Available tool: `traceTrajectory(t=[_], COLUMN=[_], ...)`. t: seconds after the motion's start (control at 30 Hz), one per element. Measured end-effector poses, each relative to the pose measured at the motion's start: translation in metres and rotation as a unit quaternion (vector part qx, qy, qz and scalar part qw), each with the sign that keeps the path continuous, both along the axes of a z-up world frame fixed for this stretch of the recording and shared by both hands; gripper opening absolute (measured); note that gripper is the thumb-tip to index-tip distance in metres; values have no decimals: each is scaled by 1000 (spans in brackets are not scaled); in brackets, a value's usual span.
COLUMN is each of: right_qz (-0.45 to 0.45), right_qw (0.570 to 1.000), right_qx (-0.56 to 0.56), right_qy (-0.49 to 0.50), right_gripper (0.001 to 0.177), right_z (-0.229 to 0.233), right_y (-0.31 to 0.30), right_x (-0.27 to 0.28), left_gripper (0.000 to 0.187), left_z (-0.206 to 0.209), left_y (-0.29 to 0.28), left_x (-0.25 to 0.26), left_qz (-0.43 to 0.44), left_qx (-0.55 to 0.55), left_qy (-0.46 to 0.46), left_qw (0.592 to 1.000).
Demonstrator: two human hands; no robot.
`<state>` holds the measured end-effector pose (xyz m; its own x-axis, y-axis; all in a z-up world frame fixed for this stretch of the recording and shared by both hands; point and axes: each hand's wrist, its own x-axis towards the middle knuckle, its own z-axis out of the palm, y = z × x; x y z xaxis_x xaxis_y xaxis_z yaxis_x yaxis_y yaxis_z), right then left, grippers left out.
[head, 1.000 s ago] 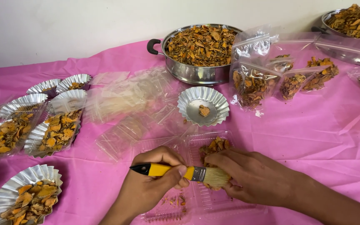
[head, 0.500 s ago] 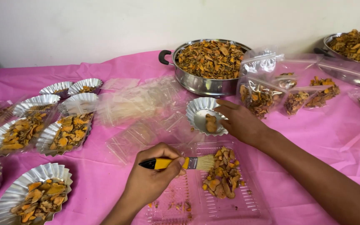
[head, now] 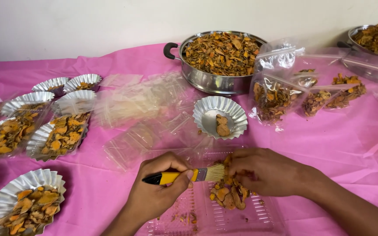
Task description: Cleaning dried turmeric pieces with a brush and sorting them into plastic containers.
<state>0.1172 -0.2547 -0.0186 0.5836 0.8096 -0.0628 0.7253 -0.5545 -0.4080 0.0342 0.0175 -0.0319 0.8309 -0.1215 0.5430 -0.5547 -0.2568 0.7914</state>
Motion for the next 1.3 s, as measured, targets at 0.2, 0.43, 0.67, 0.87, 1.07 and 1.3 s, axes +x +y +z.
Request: traceTrajectory(t=[0.2, 0.43, 0.67, 0.87, 1.07, 1.3], right_qz=[107, 123, 86, -9, -46, 16], right_qw=[988, 978, 996, 990, 887, 821], right_qx=[-45, -85, -3, 95, 340, 448], right_qy=[-107, -145, -12, 104, 310, 355], right_gripper=[32, 17, 7, 13, 8, 8], right_z=[-27, -32, -23, -10, -16, -35], right_y=[10, 12, 8, 6, 2, -1], right_x=[-18, -22, -13, -7, 6, 13], left_gripper=[9, 11, 9, 10, 11, 11], left_z=[5, 3, 2, 2, 1, 1], left_y=[-2, -2, 0, 3, 1, -6], left_x=[-3, -5, -5, -7, -11, -13], left_qz=[-29, -20, -39, -15, 39, 49], left_qx=[-9, 3, -1, -30, -60, -49], left_qy=[-17, -15, -46, -100, -198, -223], left_qw=[999, 1000, 998, 994, 978, 972])
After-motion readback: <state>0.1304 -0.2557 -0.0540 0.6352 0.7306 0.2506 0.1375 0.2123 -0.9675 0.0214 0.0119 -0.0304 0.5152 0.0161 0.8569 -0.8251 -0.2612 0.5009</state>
